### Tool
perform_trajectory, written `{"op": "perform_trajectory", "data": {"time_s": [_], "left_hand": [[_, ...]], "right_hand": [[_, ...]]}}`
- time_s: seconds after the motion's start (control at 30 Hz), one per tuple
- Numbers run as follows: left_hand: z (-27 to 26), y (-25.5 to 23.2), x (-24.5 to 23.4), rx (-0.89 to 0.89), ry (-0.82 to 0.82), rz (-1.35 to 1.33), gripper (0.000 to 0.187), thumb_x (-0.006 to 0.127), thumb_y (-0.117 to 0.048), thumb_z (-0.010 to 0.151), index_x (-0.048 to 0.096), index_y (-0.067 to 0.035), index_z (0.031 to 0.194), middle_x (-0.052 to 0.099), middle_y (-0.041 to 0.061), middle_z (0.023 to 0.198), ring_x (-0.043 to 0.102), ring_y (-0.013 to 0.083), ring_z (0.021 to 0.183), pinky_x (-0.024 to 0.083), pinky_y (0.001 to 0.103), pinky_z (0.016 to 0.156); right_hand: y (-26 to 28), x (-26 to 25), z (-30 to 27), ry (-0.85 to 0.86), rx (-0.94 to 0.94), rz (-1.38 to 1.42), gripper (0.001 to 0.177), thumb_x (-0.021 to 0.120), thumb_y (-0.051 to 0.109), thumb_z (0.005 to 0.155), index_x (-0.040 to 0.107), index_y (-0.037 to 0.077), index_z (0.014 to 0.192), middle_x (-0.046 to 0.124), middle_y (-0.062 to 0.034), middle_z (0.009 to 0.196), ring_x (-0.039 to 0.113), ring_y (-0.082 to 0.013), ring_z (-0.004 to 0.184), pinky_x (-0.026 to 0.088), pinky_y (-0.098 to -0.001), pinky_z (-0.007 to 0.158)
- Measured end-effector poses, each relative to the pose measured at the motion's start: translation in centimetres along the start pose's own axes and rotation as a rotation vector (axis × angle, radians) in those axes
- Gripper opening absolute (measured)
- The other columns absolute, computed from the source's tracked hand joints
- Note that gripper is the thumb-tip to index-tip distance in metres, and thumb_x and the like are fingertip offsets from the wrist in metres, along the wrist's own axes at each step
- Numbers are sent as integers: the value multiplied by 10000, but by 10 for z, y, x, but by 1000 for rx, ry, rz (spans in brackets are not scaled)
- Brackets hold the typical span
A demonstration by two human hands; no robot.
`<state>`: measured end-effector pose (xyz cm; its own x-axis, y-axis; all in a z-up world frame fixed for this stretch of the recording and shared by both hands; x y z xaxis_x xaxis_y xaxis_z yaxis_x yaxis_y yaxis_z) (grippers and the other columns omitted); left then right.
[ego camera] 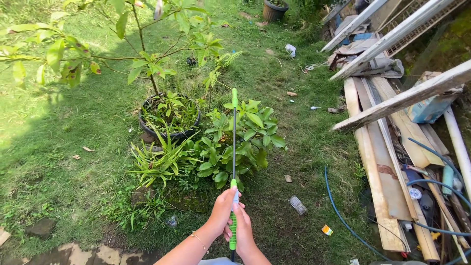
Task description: The person uses a green and black handheld spray wand to water a small potted tree and surrounding ground cover plants in a backyard. The person holds the wand with both hands and directs a fine mist onto the foliage and soil throughout the clip.
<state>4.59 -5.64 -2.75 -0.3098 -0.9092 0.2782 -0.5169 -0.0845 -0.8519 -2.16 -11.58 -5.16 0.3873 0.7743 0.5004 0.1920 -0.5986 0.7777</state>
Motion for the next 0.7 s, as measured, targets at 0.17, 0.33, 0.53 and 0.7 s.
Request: {"op": "perform_trajectory", "data": {"time_s": [0.17,0.33,0.53,0.7], "left_hand": [[-1,-12,-23,57,-66,-54,512,492,-468,979,655,1,1105,716,161,834,603,167,618,444,266,526],[6,-17,-46,149,-109,-135,472,517,-427,988,656,19,1054,682,153,804,623,188,691,508,297,651],[2,-26,-82,206,-235,-159,436,524,-393,999,659,21,1027,666,130,914,686,204,801,544,318,692],[-10,-29,-104,203,-292,-306,381,540,-337,1008,623,27,933,705,204,789,688,250,709,565,345,640]], "right_hand": [[-2,16,3,96,56,-74,447,447,429,1052,580,9,1126,558,-69,708,485,-114,416,425,-275,350],[-7,38,0,202,142,-54,506,389,490,1059,551,13,1101,556,-94,709,457,-136,405,418,-298,343],[-16,65,-3,349,189,-34,404,392,381,1083,527,91,1330,556,-75,746,336,-62,396,225,-215,325],[-33,68,4,363,252,-31,290,439,236,1093,496,58,1314,506,-40,696,318,-55,385,193,-210,322]]}}
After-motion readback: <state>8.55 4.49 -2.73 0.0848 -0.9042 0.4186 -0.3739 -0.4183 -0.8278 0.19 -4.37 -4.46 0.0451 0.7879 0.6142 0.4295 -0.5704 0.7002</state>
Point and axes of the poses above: each hand's wrist, its own z-axis towards the middle knuckle, its own x-axis out of the palm, y = z × x, the point moved 8 cm from there along z, towards the middle knuckle
